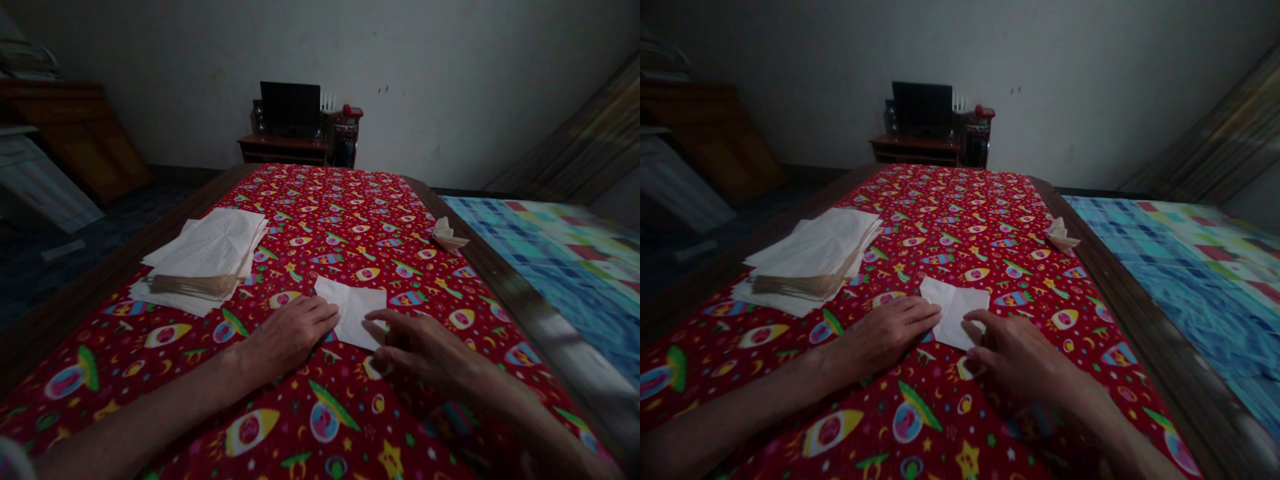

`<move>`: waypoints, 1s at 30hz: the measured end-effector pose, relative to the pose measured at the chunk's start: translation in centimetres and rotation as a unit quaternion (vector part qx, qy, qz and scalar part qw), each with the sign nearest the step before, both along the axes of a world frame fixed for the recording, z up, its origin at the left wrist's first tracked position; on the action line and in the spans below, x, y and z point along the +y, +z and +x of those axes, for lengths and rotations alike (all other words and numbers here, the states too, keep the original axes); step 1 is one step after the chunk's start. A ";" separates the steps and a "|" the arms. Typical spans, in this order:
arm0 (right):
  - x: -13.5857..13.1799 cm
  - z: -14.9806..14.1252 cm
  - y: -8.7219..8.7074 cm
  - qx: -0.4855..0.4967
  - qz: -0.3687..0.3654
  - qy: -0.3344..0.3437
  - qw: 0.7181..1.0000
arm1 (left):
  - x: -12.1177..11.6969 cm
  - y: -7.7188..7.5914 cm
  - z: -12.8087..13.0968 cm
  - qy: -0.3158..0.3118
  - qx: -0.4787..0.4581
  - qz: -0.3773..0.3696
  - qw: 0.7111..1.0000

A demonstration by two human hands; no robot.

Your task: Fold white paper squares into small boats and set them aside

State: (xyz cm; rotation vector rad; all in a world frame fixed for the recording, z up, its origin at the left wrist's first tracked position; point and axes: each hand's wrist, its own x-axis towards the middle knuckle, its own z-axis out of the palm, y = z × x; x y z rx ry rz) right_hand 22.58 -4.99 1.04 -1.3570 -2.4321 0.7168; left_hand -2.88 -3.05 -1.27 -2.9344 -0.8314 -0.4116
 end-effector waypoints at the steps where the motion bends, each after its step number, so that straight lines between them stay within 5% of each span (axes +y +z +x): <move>1: 0.0 0.3 0.3 -0.032 0.036 0.012 0.999 | 0.0 -0.1 0.0 0.000 -0.007 -0.004 1.000; 5: 0.0 0.6 0.7 -0.107 0.186 0.050 0.976 | 0.0 -0.1 -0.1 -0.002 -0.013 -0.013 1.000; 11: 0.6 -0.6 0.1 -0.077 0.251 0.135 0.955 | -0.1 -0.2 0.0 0.006 -0.022 -0.027 0.999; 18: 2.1 -0.2 -1.1 0.079 0.152 0.176 0.969 | 0.0 -0.6 0.0 0.002 -0.030 -0.025 0.999; 25: 3.2 -0.7 -1.2 0.187 -0.069 0.012 0.980 | 0.0 -0.6 0.0 0.001 -0.023 -0.030 0.999; 30: 3.7 -1.6 -1.5 0.112 -0.010 -0.055 0.992 | 0.0 -0.6 0.0 0.004 -0.031 -0.038 0.999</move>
